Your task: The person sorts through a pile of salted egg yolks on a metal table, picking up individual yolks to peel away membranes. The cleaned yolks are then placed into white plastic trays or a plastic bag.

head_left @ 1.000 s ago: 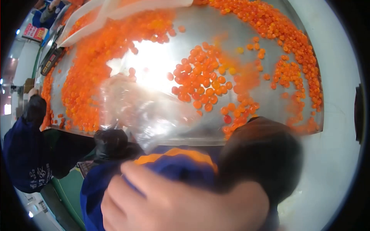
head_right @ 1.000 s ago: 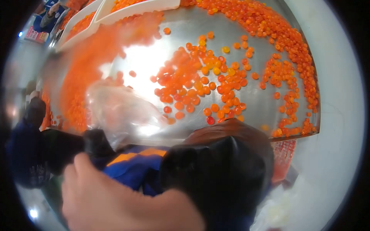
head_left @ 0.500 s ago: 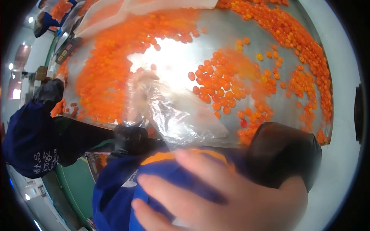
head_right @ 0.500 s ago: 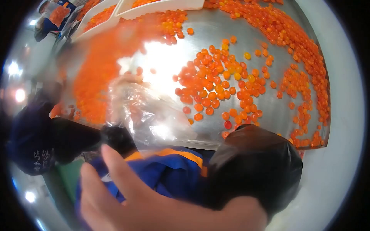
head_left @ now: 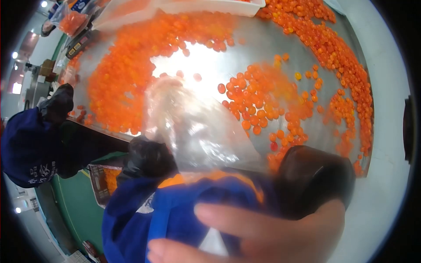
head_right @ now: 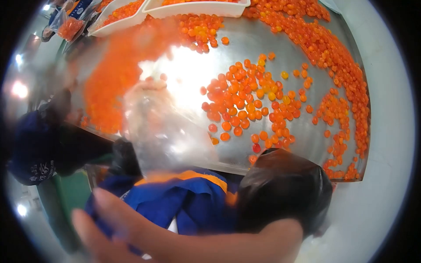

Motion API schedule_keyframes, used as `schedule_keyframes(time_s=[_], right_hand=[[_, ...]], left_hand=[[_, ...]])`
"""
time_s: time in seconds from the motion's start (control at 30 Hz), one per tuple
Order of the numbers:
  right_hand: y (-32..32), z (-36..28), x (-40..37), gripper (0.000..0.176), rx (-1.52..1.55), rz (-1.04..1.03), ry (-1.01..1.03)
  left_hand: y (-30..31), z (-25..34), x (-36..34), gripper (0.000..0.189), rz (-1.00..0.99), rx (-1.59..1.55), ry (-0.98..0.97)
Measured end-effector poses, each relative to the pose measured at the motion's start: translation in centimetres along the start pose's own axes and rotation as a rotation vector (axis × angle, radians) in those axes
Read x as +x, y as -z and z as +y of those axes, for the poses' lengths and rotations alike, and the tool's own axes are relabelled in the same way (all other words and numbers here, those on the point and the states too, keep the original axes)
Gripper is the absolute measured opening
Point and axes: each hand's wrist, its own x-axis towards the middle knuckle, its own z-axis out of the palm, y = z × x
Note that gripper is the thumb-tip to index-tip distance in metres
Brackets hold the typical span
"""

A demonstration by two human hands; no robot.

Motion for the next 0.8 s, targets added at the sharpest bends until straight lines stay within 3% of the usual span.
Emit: schedule_keyframes(time_s=[0.1,0.13,0.3,0.33,0.37,0.43,0.53,0.6,0.73,0.8], right_hand=[[-0.2,-1.1,-0.4,0.027,0.069,0.045,-0.005],[-0.8,-1.7,-0.6,0.027,0.065,0.115,-0.006],[-4.5,-3.5,0.1,0.026,-0.005,0.504,-0.107],[-4.1,-3.6,-0.3,0.026,-0.021,0.558,-0.11],[-1.3,-2.6,-1.0,0.022,-0.115,0.41,-0.024],[-0.5,-1.9,-5.0,0.021,-0.134,0.428,0.046],[2.6,-2.0,-8.4,0.011,-0.269,0.171,0.056],[5.5,0.4,-9.2,0.029,-0.148,-0.225,-0.047],[4.7,-0.2,-11.7,0.027,-0.068,-0.121,-0.186],[4.3,-1.5,-12.2,0.027,-0.054,0.042,-0.246]], left_hand=[[-2.1,1.3,0.1,0.018,-0.791,0.161,0.149],[-3.4,1.3,-0.6,0.019,-0.945,0.193,0.197],[-5.2,0.7,-1.1,0.019,-1.157,0.267,0.315],[-5.1,0.8,-1.5,0.019,-1.158,0.286,0.314],[-5.3,0.9,-1.9,0.019,-1.17,0.299,0.326],[-4.7,0.8,-2.3,0.02,-1.135,0.326,0.356],[-3.4,0.4,-2.9,0.02,-1.007,0.363,0.419],[-2.9,-0.1,-3.5,0.021,-0.904,0.375,0.457],[-2.5,-2.1,-4.0,0.021,-0.672,0.346,0.522],[-2.8,-3.4,-4.1,0.021,-0.54,0.313,0.551]])
